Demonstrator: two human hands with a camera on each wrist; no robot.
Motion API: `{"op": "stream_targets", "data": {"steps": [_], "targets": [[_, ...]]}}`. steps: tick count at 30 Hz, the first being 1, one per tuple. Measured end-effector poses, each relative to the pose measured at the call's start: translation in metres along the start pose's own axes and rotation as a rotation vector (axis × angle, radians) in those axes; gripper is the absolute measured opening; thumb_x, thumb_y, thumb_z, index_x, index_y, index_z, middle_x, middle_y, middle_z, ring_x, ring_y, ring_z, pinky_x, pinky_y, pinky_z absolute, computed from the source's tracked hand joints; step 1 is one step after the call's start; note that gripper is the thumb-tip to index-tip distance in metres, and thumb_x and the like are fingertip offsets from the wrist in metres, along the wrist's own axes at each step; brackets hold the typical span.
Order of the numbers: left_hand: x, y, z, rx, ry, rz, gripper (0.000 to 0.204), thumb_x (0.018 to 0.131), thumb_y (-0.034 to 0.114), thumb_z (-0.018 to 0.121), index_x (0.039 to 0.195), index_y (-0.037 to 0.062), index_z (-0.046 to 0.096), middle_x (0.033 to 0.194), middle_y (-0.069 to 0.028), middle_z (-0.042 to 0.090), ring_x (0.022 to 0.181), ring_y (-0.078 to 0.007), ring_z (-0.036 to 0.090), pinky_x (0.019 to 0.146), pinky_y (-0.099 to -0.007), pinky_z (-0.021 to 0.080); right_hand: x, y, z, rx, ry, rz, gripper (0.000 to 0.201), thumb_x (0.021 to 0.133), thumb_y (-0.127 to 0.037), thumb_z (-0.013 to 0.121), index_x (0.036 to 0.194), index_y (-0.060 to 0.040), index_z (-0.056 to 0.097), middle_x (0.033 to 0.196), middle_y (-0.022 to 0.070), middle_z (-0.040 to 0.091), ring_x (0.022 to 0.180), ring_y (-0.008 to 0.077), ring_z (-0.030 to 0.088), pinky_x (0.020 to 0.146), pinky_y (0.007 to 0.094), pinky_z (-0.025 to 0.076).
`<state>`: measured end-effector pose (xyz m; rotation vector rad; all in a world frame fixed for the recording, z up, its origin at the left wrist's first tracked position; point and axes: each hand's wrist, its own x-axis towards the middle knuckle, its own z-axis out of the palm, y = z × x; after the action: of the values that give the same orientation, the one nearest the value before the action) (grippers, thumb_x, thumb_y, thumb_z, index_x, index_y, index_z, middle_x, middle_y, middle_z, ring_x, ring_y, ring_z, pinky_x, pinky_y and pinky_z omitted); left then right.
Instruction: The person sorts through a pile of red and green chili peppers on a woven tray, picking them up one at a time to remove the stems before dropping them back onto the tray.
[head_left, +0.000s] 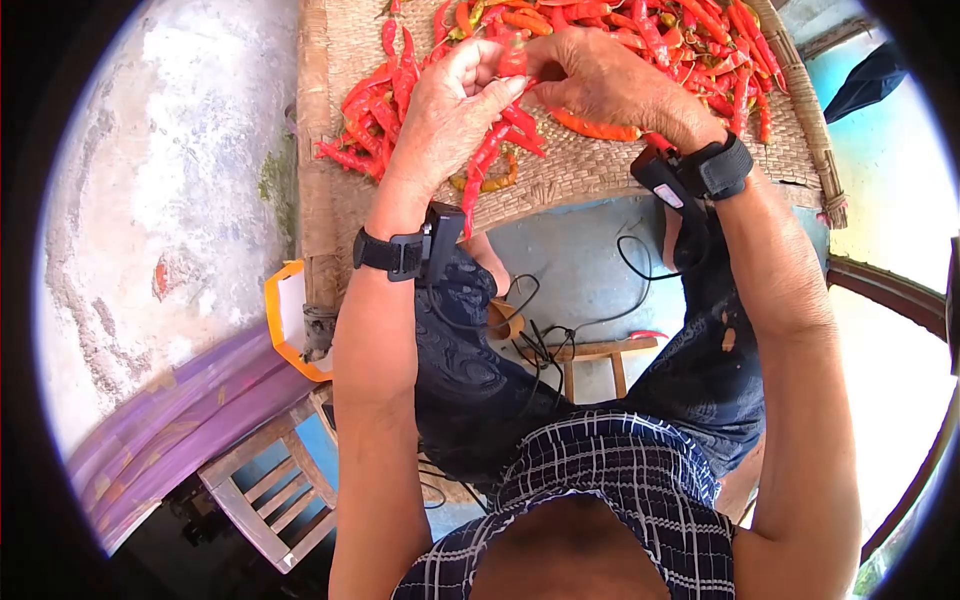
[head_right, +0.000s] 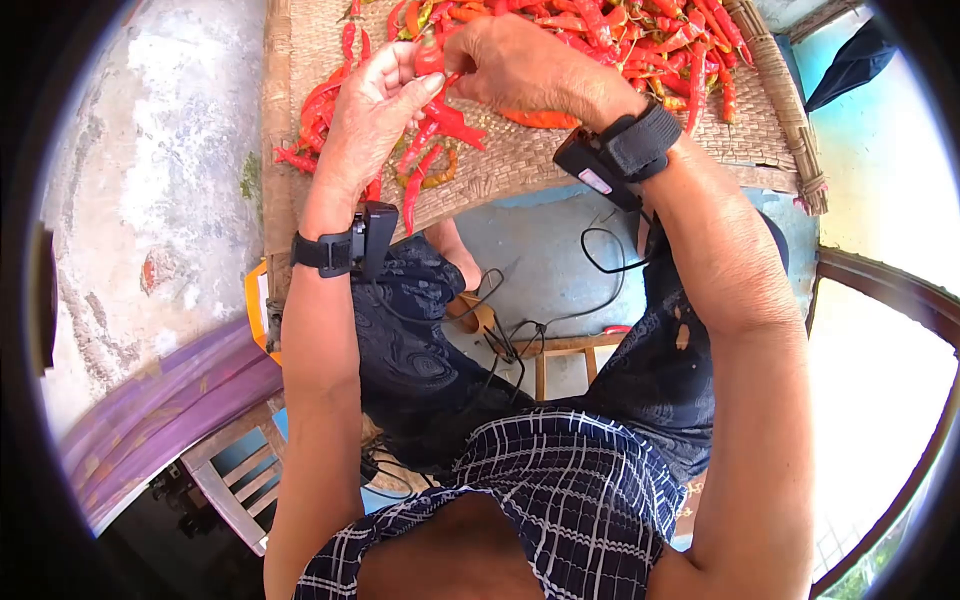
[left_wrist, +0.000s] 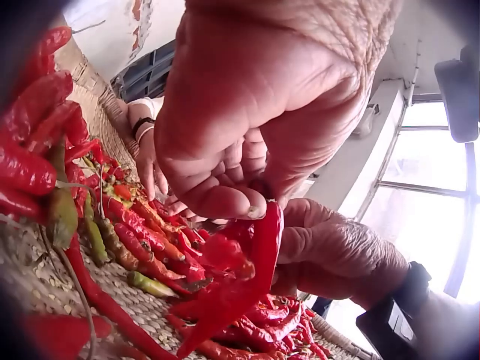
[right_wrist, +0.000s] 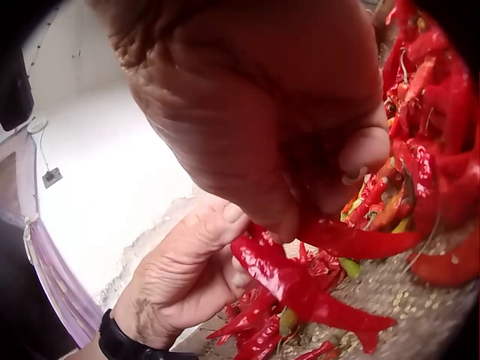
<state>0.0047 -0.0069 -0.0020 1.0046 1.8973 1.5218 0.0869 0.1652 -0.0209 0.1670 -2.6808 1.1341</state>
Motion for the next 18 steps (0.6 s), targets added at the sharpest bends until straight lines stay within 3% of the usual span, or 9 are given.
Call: {"op": "stream_targets", "data": {"steps": [1,4,6,8,9,12,14,16,18], "targets": [[0.000,-0.002,-0.001,0.098,-0.023,-0.009,0.029,0.087,0.015,0.065,0.112,0.0017,0.056,0.086,-0.0011,0.061,0.071,-0.0048,0.053,0.063,-0.0205,0.045,-0.001,-0.017,-0.014,-0.169,-0.099,0.104,0.022,0.081,-0.011,0.066,0.100,-0.0008,0.063,0.079,0.0119,0.066,0.074,0.0176,0.062,0.070,0.0310,0.050],[0.001,-0.007,-0.005,0.283,-0.051,-0.025,0.034,0.087,0.015,0.065,0.116,0.0014,0.053,0.088,-0.0003,0.061,0.072,-0.0041,0.053,0.064,-0.0200,0.044,0.002,-0.004,-0.023,-0.018,-0.168,0.184,0.020,0.083,-0.012,0.065,0.100,-0.0007,0.064,0.078,0.0110,0.065,0.075,0.0146,0.062,0.068,0.0287,0.049],[0.003,-0.015,-0.008,0.365,-0.055,-0.037,0.033,0.086,0.014,0.065,0.115,0.0003,0.053,0.088,-0.0006,0.061,0.074,-0.0048,0.054,0.065,-0.0205,0.045,0.003,-0.005,-0.037,-0.180,0.015,-0.003,0.019,0.078,-0.014,0.066,0.085,0.0023,0.061,0.076,0.0168,0.062,0.072,0.0285,0.060,0.066,0.0363,0.047],[0.005,-0.026,-0.009,0.382,0.051,0.048,0.033,0.081,0.016,0.069,0.108,0.0010,0.058,0.088,-0.0108,0.065,0.079,-0.0178,0.063,0.069,-0.0307,0.051,0.002,-0.007,-0.049,-0.131,0.128,0.195,0.018,0.081,-0.015,0.064,0.082,0.0027,0.061,0.073,0.0141,0.062,0.072,0.0248,0.061,0.064,0.0347,0.048],[0.003,-0.018,-0.010,0.378,-0.004,-0.007,0.033,0.084,0.010,0.066,0.114,0.0024,0.055,0.091,-0.0032,0.062,0.079,-0.0083,0.057,0.071,-0.0241,0.048,0.001,-0.032,-0.062,0.141,0.132,0.454,0.021,0.085,-0.018,0.062,0.083,0.0036,0.061,0.072,0.0103,0.061,0.069,0.0202,0.059,0.059,0.0329,0.047],[0.006,-0.009,-0.001,0.415,0.161,0.095,0.016,0.088,0.011,0.059,0.099,-0.0002,0.057,0.069,-0.0002,0.054,0.058,-0.0059,0.048,0.053,-0.0221,0.041,0.007,0.007,-0.044,0.213,0.911,0.209,0.025,0.088,-0.018,0.060,0.100,0.0038,0.063,0.075,0.0054,0.061,0.065,0.0131,0.056,0.055,0.0296,0.046],[0.005,0.006,-0.004,0.463,0.118,-0.010,0.019,0.087,0.009,0.060,0.103,-0.0010,0.057,0.077,-0.0015,0.059,0.065,-0.0061,0.053,0.056,-0.0217,0.043,0.006,0.026,-0.058,-0.061,0.725,0.216,0.028,0.089,-0.019,0.059,0.105,0.0037,0.062,0.077,0.0045,0.061,0.069,0.0119,0.056,0.058,0.0289,0.046],[0.004,0.007,-0.003,0.079,0.059,-0.048,0.022,0.087,0.010,0.060,0.105,-0.0014,0.056,0.085,-0.0017,0.061,0.072,-0.0060,0.055,0.059,-0.0218,0.045,0.003,0.025,-0.062,-0.328,0.534,0.221,0.031,0.090,-0.019,0.059,0.110,0.0037,0.061,0.080,0.0037,0.062,0.073,0.0107,0.056,0.061,0.0281,0.047],[0.003,0.011,0.000,0.026,0.060,-0.028,0.021,0.087,0.008,0.059,0.105,-0.0015,0.056,0.087,-0.0017,0.061,0.073,-0.0061,0.056,0.061,-0.0215,0.045,-0.001,-0.015,-0.047,0.214,-0.009,0.208,0.032,0.092,-0.021,0.058,0.114,0.0028,0.060,0.081,0.0015,0.062,0.076,0.0092,0.054,0.065,0.0280,0.047]]}}
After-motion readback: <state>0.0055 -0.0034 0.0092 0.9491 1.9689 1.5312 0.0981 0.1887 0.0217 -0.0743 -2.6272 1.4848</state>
